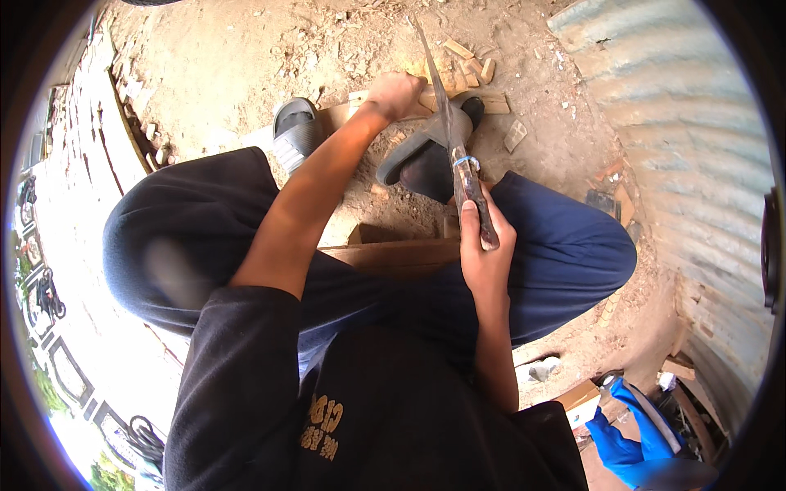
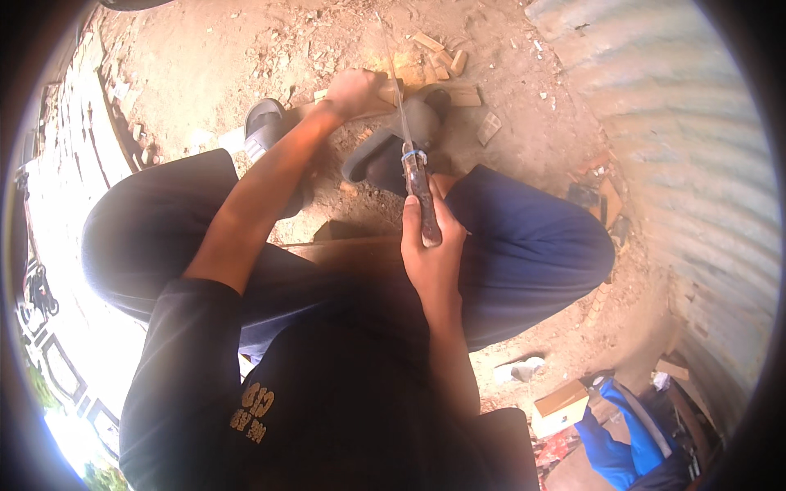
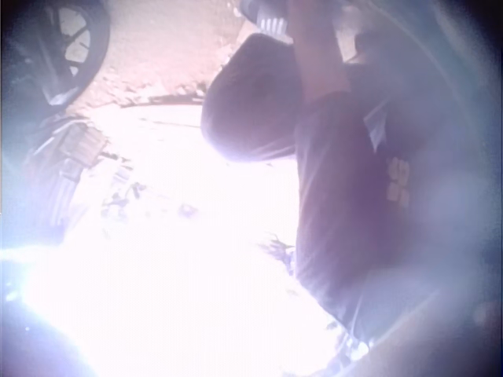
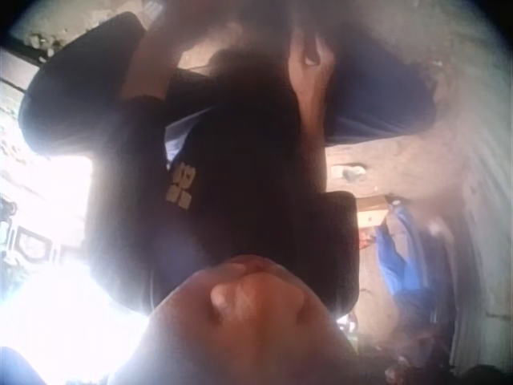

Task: The person sits on the ground and uses a hand saw to cut small wooden blocks into smaller pieces. They hold the wood with one hand and saw with the other, occasionally pausing to inspect the cut pieces.

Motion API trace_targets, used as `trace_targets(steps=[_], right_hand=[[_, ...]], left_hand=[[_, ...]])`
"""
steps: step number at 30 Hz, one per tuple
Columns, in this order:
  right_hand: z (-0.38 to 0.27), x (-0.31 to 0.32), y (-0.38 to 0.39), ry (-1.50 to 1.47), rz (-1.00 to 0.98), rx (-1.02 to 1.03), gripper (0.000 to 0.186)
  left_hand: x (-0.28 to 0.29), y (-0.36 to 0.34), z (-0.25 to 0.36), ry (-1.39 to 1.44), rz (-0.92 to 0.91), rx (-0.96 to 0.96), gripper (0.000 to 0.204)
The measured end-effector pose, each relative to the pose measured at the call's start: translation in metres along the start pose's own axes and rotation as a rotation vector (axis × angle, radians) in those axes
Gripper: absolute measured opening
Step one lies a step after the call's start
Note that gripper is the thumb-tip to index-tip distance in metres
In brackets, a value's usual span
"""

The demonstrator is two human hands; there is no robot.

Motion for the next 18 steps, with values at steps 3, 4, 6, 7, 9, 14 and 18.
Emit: trace_targets(steps=[3, 4, 6, 7, 9, 14, 18], right_hand=[[0.005, 0.004, 0.017, 0.032, 0.025, 0.048, 0.033], [0.008, 0.005, 0.021, 0.034, 0.06, 0.084, 0.033], [0.006, 0.002, 0.019, 0.036, 0.048, 0.07, 0.033], [0.0, -0.001, 0.008, 0.021, 0.019, 0.048, 0.034], [-0.004, -0.007, -0.011, 0.003, -0.021, -0.134, 0.035], [0.0, -0.001, 0.005, 0.015, 0.036, 0.042, 0.034], [-0.002, -0.006, -0.015, 0.043, 0.015, 0.032, 0.032]], left_hand=[[-0.003, 0.003, 0.0, 0.0, -0.004, -0.006, 0.061], [-0.001, 0.002, -0.001, 0.0, -0.008, -0.001, 0.061], [0.002, 0.003, 0.002, 0.007, -0.021, 0.009, 0.061], [0.002, 0.002, 0.0, 0.003, -0.036, -0.014, 0.061], [0.001, 0.001, 0.0, 0.016, -0.025, -0.003, 0.062], [0.002, -0.001, -0.002, -0.01, -0.045, 0.007, 0.062], [-0.004, 0.003, 0.0, 0.005, 0.003, -0.009, 0.062]])
Point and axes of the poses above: each hand's wrist, its own y-axis away from the middle knuckle, its own x-axis out of the back of the hand, z = x × y, the point moved 2 cm from there along -y, towards the middle knuckle, and after that the axes turned 9 degrees about -x, right-handed, at the moved point
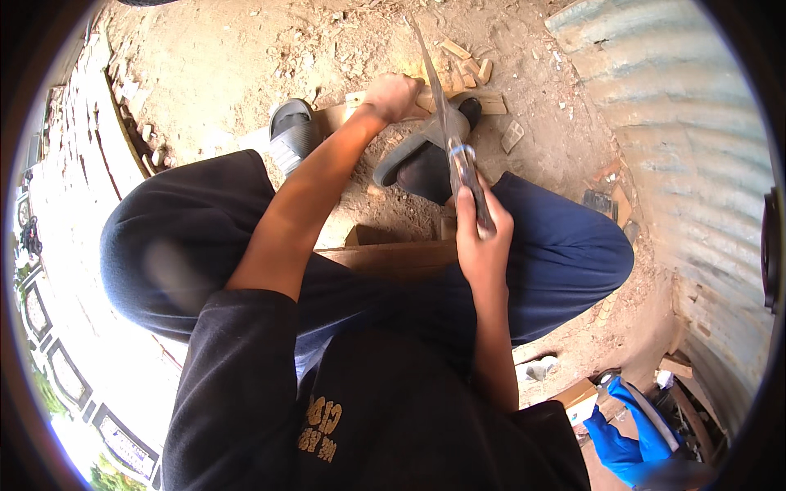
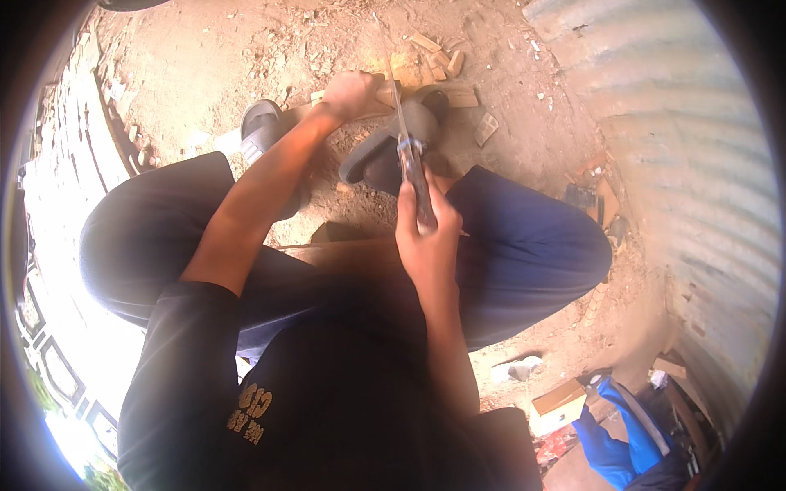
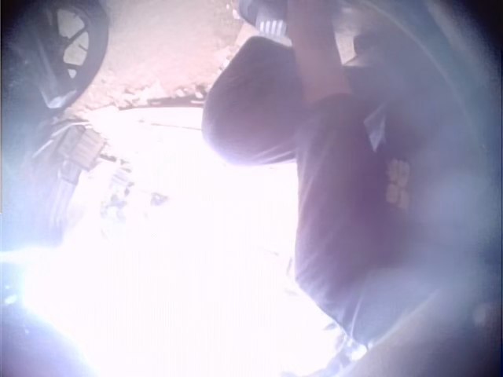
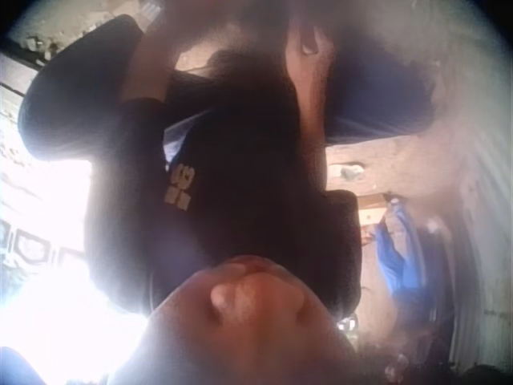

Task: The person sits on the ground and uses a hand saw to cut small wooden blocks into smaller pieces. They hold the wood with one hand and saw with the other, occasionally pausing to inspect the cut pieces.

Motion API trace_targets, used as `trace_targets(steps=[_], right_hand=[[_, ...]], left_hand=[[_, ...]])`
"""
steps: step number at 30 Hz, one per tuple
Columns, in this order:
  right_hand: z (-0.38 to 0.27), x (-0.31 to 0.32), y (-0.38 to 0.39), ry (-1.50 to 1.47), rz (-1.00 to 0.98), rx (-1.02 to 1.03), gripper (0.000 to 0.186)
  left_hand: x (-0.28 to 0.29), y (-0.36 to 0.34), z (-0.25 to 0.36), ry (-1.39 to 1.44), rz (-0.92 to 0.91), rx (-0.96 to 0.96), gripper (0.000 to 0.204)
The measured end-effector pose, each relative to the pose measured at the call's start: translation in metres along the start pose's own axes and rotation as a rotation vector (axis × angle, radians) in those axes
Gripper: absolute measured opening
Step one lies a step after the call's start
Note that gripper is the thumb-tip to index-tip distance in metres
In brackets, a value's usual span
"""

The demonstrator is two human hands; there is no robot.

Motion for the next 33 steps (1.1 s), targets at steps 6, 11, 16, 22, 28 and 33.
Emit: trace_targets(steps=[6, 11, 16, 22, 28, 33], right_hand=[[0.002, 0.004, 0.018, 0.017, 0.016, 0.072, 0.035], [0.003, -0.012, -0.021, -0.008, -0.037, -0.065, 0.034], [0.01, 0.001, 0.017, 0.051, 0.054, 0.166, 0.037], [0.01, -0.023, -0.035, 0.002, 0.061, 0.023, 0.031], [-0.003, 0.002, -0.061, -0.565, -0.01, -0.271, 0.024], [-0.039, 0.084, -0.05, -0.544, 0.079, -0.061, 0.025]], left_hand=[[0.002, 0.0, 0.001, 0.0, -0.075, 0.038, 0.063], [0.001, 0.003, 0.006, -0.007, -0.017, -0.017, 0.064], [-0.003, 0.002, 0.002, -0.033, -0.003, -0.008, 0.058], [0.001, 0.005, 0.007, -0.035, 0.03, -0.013, 0.051], [-0.004, 0.016, 0.008, -0.06, 0.188, -0.023, 0.048], [0.061, 0.008, -0.009, -0.173, 0.265, -0.064, 0.038]])
Point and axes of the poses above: each hand's wrist, its own y-axis away from the middle knuckle, its own x-axis out of the back of the hand, z = x × y, the point moved 2 cm from there along -y, towards the middle knuckle, and after that the axes turned 9 degrees about -x, right-handed, at the moved point
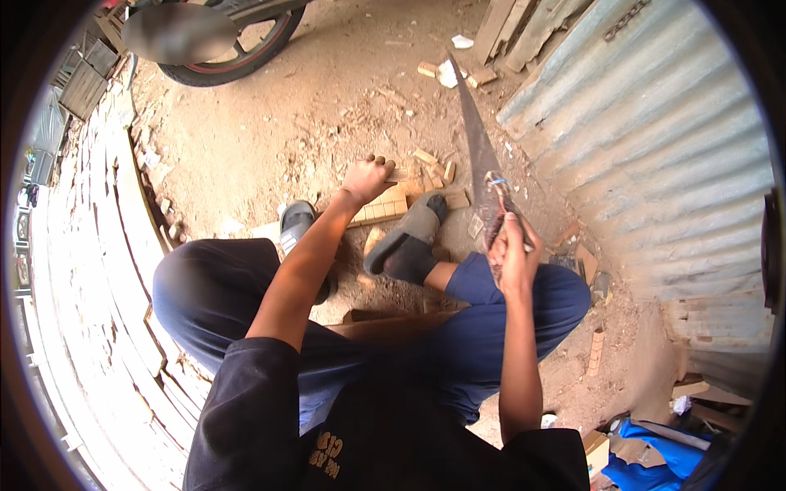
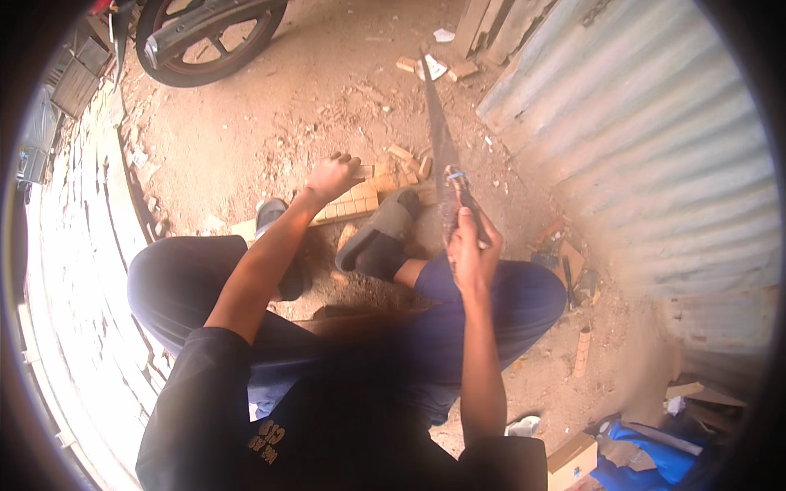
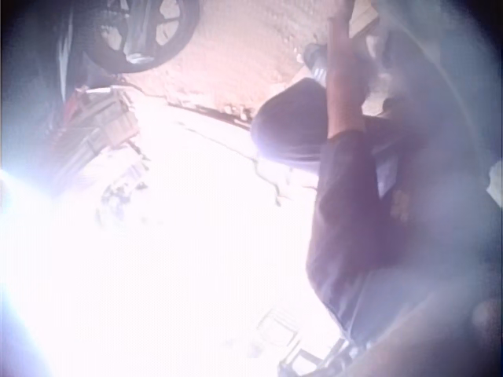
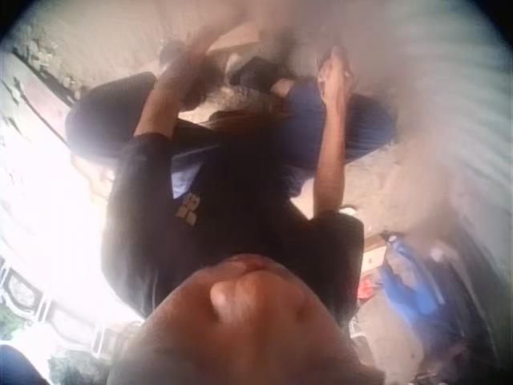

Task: The person sits on the ground and uses a hand saw to cut small wooden blocks into smaller pieces. They hold the wood with one hand and saw with the other, occasionally pausing to inspect the cut pieces.

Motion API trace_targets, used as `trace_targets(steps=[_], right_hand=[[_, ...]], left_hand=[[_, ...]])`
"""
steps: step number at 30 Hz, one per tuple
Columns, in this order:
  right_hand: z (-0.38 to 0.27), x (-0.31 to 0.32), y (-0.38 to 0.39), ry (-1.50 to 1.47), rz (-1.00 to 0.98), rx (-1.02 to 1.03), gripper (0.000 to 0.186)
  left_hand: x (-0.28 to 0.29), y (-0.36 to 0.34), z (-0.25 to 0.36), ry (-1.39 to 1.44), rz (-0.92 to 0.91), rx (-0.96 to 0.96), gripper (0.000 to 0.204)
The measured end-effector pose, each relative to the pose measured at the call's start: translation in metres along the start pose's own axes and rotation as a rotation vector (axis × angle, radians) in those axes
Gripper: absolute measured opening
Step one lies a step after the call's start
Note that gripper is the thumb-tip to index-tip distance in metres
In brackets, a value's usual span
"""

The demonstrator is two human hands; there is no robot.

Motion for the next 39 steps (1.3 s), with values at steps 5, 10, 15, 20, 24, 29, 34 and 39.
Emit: trace_targets(steps=[5, 10, 15, 20, 24, 29, 34, 39], right_hand=[[-0.031, 0.032, -0.034, 0.13, 0.013, 0.087, 0.025], [0.023, 0.056, -0.05, 0.208, 0.13, -0.031, 0.029], [0.069, 0.065, -0.058, 0.207, 0.245, -0.203, 0.029], [0.079, 0.052, -0.067, 0.278, 0.283, -0.198, 0.029], [0.09, 0.053, -0.071, 0.396, 0.229, -0.114, 0.028], [0.123, 0.08, -0.092, 0.593, 0.242, 0.064, 0.027], [0.128, 0.082, -0.095, 0.631, 0.234, 0.106, 0.026], [0.122, 0.075, -0.09, 0.668, 0.203, 0.105, 0.025]], left_hand=[[0.161, -0.051, -0.029, -0.22, 0.204, -0.307, 0.028], [0.321, -0.053, 0.006, -0.234, 0.376, -0.385, 0.03], [0.387, 0.004, 0.041, -0.215, 0.5, -0.269, 0.033], [0.378, 0.036, 0.03, -0.186, 0.477, -0.238, 0.043], [0.371, 0.033, 0.031, -0.141, 0.522, -0.284, 0.042], [0.366, 0.026, 0.03, -0.117, 0.542, -0.286, 0.046], [0.363, 0.024, 0.023, -0.106, 0.562, -0.298, 0.048], [0.361, 0.022, 0.023, -0.103, 0.543, -0.297, 0.049]])
Point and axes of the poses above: each hand's wrist, its own y-axis away from the middle knuckle, its own x-axis out of the back of the hand, z = x × y, the point moved 2 cm from there along -y, towards the middle knuckle, and after that the axes turned 9 degrees about -x, right-handed, at the moved point
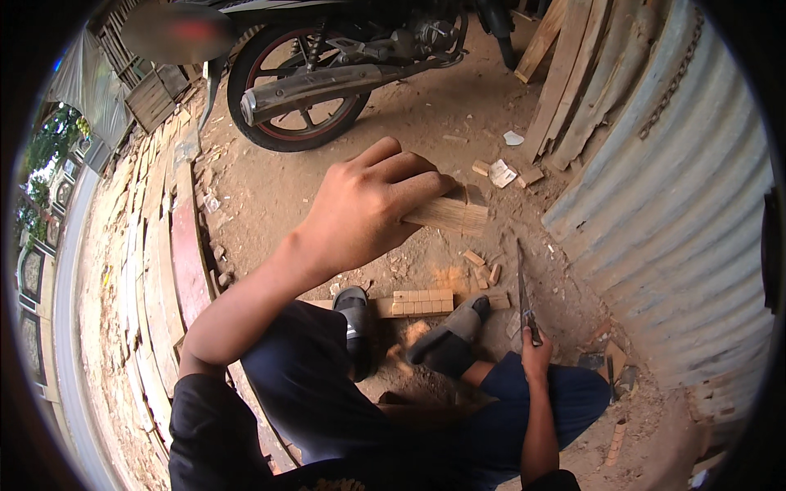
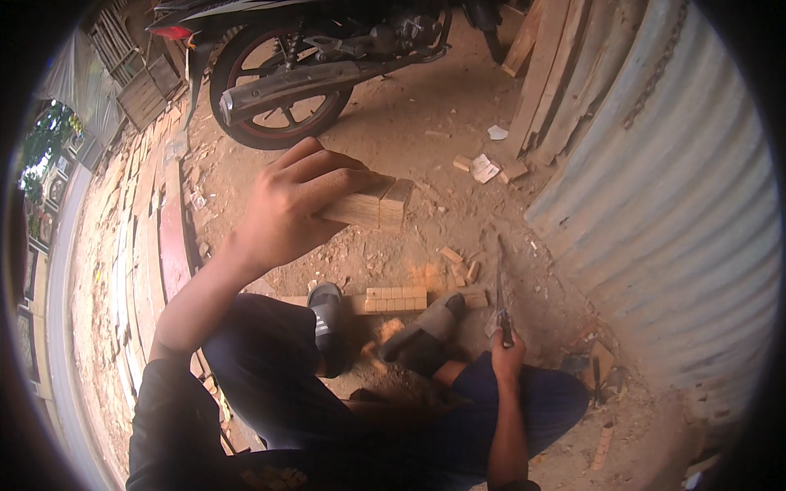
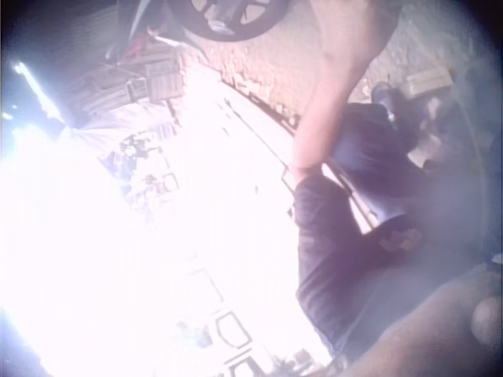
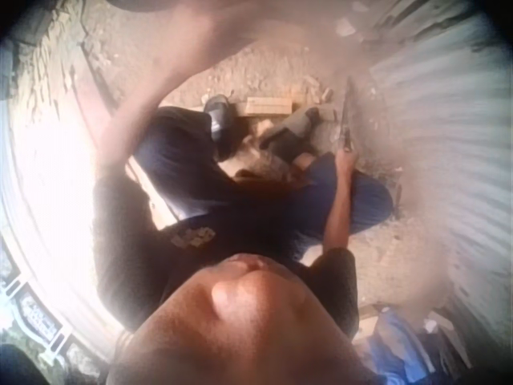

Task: The person sits on the ground and uses a hand saw to cut small wooden blocks into smaller pieces. They hold the wood with one hand and saw with the other, occasionally pausing to inspect the cut pieces.

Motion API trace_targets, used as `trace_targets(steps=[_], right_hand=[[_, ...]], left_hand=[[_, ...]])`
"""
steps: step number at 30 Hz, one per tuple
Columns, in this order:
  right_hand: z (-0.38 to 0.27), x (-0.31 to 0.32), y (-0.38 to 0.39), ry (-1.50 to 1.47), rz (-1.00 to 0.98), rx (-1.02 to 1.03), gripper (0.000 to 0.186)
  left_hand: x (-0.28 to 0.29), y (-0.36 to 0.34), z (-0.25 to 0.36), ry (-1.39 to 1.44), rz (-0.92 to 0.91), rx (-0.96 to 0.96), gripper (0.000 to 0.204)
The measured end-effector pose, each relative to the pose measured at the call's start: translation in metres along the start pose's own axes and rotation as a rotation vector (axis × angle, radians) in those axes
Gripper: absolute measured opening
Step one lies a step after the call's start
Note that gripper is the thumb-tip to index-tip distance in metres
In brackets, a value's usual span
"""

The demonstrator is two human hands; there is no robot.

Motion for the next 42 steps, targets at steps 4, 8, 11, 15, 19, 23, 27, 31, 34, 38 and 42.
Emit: trace_targets(steps=[4, 8, 11, 15, 19, 23, 27, 31, 34, 38, 42], right_hand=[[-0.015, 0.002, 0.005, -0.004, -0.012, -0.007, 0.024], [-0.019, 0.005, 0.008, -0.026, 0.001, 0.009, 0.022], [-0.031, 0.006, 0.011, -0.008, -0.068, -0.067, 0.028], [-0.03, 0.007, 0.01, 0.009, -0.069, -0.064, 0.033], [-0.032, 0.008, 0.01, 0.001, -0.061, -0.037, 0.028], [-0.028, 0.007, 0.01, 0.003, -0.059, -0.03, 0.028], [-0.035, 0.008, 0.013, 0.025, -0.081, -0.036, 0.032], [-0.036, 0.009, 0.012, 0.028, -0.071, -0.02, 0.031], [-0.04, 0.01, 0.013, 0.064, -0.079, -0.051, 0.03], [-0.043, 0.009, 0.015, 0.055, -0.066, -0.02, 0.029], [-0.039, 0.01, 0.015, 0.012, -0.02, 0.032, 0.028]], left_hand=[[-0.005, 0.001, -0.001, -0.003, -0.012, -0.015, 0.05], [-0.009, 0.001, -0.003, 0.008, 0.02, -0.053, 0.049], [-0.006, -0.001, -0.001, 0.036, 0.089, -0.104, 0.047], [-0.002, -0.008, 0.0, 0.041, 0.179, -0.248, 0.045], [0.001, -0.007, 0.001, 0.017, 0.185, -0.274, 0.044], [0.002, -0.007, 0.002, 0.017, 0.185, -0.273, 0.045], [0.007, -0.007, 0.004, 0.011, 0.159, -0.269, 0.047], [0.007, -0.006, 0.004, 0.001, 0.14, -0.251, 0.048], [0.008, -0.005, 0.005, 0.009, 0.119, -0.233, 0.049], [0.01, -0.002, 0.006, 0.014, 0.095, -0.206, 0.05], [0.004, -0.002, 0.005, 0.036, 0.081, -0.162, 0.048]])
Point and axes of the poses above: each hand's wrist, its own y-axis away from the middle knuckle, its own x-axis out of the back of the hand, z = x × y, the point moved 2 cm from there along -y, towards the middle knuckle, and after that the axes turned 9 degrees about -x, right-handed, at the moved point
